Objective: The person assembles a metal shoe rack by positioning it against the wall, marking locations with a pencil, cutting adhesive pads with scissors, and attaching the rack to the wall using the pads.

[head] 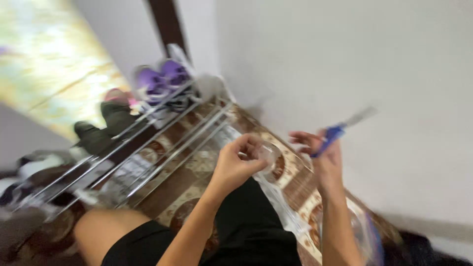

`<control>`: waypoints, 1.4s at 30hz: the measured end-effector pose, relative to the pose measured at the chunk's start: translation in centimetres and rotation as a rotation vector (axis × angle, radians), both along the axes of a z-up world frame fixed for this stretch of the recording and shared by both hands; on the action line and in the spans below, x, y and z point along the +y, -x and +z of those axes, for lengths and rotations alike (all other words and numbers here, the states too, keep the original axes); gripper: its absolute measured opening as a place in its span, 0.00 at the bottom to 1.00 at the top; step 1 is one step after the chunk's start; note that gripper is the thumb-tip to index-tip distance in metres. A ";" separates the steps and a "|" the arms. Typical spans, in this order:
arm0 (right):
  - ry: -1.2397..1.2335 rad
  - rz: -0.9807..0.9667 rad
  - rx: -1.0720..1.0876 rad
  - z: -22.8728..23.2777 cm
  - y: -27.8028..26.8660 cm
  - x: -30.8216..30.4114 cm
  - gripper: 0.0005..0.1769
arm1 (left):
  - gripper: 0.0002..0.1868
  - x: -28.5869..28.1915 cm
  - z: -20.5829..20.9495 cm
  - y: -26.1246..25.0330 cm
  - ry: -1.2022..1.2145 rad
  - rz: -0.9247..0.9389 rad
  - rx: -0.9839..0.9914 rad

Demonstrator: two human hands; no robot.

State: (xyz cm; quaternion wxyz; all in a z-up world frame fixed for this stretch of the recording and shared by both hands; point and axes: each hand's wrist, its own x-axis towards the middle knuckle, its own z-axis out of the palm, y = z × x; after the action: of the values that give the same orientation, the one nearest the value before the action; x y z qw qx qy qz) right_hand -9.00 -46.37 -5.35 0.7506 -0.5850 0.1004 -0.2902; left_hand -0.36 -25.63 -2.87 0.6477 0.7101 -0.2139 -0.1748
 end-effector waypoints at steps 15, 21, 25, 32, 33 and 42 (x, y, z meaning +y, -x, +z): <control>0.465 0.628 0.002 7.0 -9.8 14.4 0.20 | 0.16 14.8 2.6 -2.9 -0.108 0.266 -0.203; 0.154 0.527 -0.060 5.7 -10.3 19.0 0.19 | 0.13 16.3 1.3 -3.1 0.302 0.422 -0.116; 0.028 0.508 -0.078 5.1 -11.0 20.7 0.20 | 0.17 16.3 0.4 -2.7 0.244 0.520 -0.050; 0.040 0.670 -0.133 6.2 -9.1 21.6 0.19 | 0.08 19.0 3.0 -2.9 0.218 0.634 -0.248; 0.003 0.736 -0.134 6.5 -8.5 21.8 0.26 | 0.08 19.5 3.2 -2.9 0.212 0.617 -0.238; 0.272 0.881 0.122 -0.3 -7.7 19.1 0.36 | 0.08 21.6 4.9 -3.3 0.370 0.542 -0.139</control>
State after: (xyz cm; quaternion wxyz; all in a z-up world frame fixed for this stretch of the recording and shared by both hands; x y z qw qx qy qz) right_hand -1.25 -27.30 -5.67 0.7115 -0.6812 -0.1528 0.0804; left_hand 2.91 -4.07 2.02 0.7724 0.6217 -0.0890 0.0942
